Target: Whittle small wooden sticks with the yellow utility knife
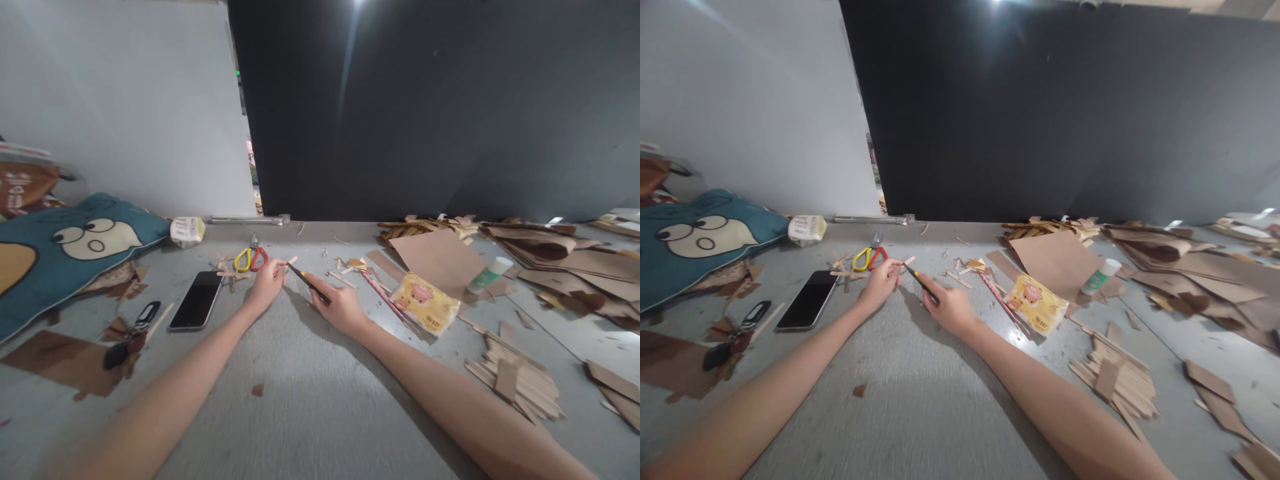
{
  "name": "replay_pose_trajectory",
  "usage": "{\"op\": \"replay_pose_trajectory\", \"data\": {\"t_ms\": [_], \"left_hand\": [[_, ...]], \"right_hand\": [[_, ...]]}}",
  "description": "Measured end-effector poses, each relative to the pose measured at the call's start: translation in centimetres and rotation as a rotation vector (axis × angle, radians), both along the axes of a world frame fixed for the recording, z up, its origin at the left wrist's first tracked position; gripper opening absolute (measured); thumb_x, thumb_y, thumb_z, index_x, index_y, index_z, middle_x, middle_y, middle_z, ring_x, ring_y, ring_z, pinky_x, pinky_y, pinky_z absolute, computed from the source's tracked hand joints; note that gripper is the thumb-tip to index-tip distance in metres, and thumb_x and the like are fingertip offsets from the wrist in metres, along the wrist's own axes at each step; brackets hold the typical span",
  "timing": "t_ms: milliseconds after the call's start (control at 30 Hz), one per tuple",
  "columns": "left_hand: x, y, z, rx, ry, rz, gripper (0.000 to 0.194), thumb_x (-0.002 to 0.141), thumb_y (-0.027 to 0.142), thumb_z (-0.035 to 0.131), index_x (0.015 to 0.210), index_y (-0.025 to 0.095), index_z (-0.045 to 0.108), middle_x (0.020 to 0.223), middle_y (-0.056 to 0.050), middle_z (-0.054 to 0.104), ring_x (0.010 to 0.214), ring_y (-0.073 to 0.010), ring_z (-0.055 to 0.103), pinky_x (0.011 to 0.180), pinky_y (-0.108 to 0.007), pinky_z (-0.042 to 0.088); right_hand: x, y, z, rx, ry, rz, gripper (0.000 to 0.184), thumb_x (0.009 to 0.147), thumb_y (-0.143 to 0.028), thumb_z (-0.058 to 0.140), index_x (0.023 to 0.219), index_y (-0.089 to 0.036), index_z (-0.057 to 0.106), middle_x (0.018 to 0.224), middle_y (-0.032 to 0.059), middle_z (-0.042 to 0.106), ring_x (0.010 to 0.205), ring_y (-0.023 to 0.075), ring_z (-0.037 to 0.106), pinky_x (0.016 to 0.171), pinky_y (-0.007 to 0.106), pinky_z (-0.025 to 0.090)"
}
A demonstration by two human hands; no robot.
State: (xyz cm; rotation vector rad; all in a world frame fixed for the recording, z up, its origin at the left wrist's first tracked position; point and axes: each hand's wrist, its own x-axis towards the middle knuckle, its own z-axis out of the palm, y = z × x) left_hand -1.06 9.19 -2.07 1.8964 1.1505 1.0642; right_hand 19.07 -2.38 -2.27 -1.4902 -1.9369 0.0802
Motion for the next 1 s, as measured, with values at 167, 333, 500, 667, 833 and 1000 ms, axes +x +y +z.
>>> {"op": "replay_pose_trajectory", "data": {"t_ms": [167, 333, 500, 667, 833, 1000], "left_hand": [[-0.05, -0.06, 0.05, 0.002, 0.011, 0.006, 0.018, 0.095, 0.036, 0.054, 0.099, 0.019, 0.06, 0.056, 0.005, 0.055, 0.054, -0.0166, 0.056, 0.059, -0.026, 0.042], [-0.02, 0.04, -0.06, 0.0, 0.001, 0.004, 0.021, 0.094, 0.039, 0.055, 0.098, 0.019, 0.06, 0.056, 0.005, 0.054, 0.053, -0.0158, 0.055, 0.058, -0.025, 0.04], [0.02, 0.04, -0.08, -0.017, -0.007, 0.005, 0.021, 0.094, 0.037, 0.053, 0.102, 0.019, 0.06, 0.057, 0.005, 0.055, 0.052, -0.0154, 0.055, 0.057, -0.025, 0.041], [0.02, 0.06, -0.15, -0.005, -0.01, 0.006, 0.019, 0.095, 0.033, 0.051, 0.103, 0.018, 0.06, 0.057, 0.005, 0.057, 0.052, -0.0148, 0.055, 0.058, -0.025, 0.042], [-0.04, 0.21, -0.32, 0.019, -0.012, 0.001, 0.017, 0.096, 0.032, 0.053, 0.102, 0.018, 0.06, 0.056, 0.006, 0.056, 0.051, -0.0135, 0.053, 0.056, -0.024, 0.04], [-0.05, 0.35, -0.42, 0.021, -0.009, 0.004, 0.02, 0.095, 0.035, 0.054, 0.102, 0.018, 0.063, 0.057, 0.005, 0.056, 0.053, -0.0137, 0.054, 0.055, -0.023, 0.04]], "right_hand": [[-0.04, 0.0, -0.03, -0.024, 0.042, 0.021, 0.049, 0.1, -0.03, 0.053, 0.147, -0.026, 0.062, 0.079, 0.0046, 0.08, 0.058, 0.0163, 0.069, 0.06, 0.023, 0.048], [0.2, 0.1, 0.23, -0.074, 0.187, 0.092, 0.049, 0.1, -0.031, 0.052, 0.148, -0.025, 0.061, 0.085, 0.0037, 0.082, 0.061, 0.0163, 0.071, 0.064, 0.023, 0.052], [0.54, 0.52, 0.24, -0.041, 0.339, 0.156, 0.046, 0.099, -0.035, 0.051, 0.141, -0.024, 0.066, 0.123, 0.0079, 0.078, 0.092, 0.0207, 0.077, 0.08, 0.03, 0.058], [0.4, 0.32, -0.01, -0.008, 0.275, 0.107, 0.047, 0.099, -0.035, 0.051, 0.142, -0.025, 0.066, 0.101, 0.006, 0.083, 0.072, 0.0184, 0.075, 0.069, 0.027, 0.055], [0.13, 0.04, -0.26, 0.0, 0.145, 0.042, 0.048, 0.098, -0.031, 0.053, 0.145, -0.025, 0.064, 0.072, 0.0028, 0.078, 0.052, 0.0156, 0.066, 0.056, 0.023, 0.046], [0.15, 0.15, -0.31, 0.02, 0.116, 0.024, 0.048, 0.099, -0.03, 0.054, 0.145, -0.026, 0.064, 0.072, 0.003, 0.078, 0.052, 0.0153, 0.065, 0.055, 0.022, 0.045]]}}
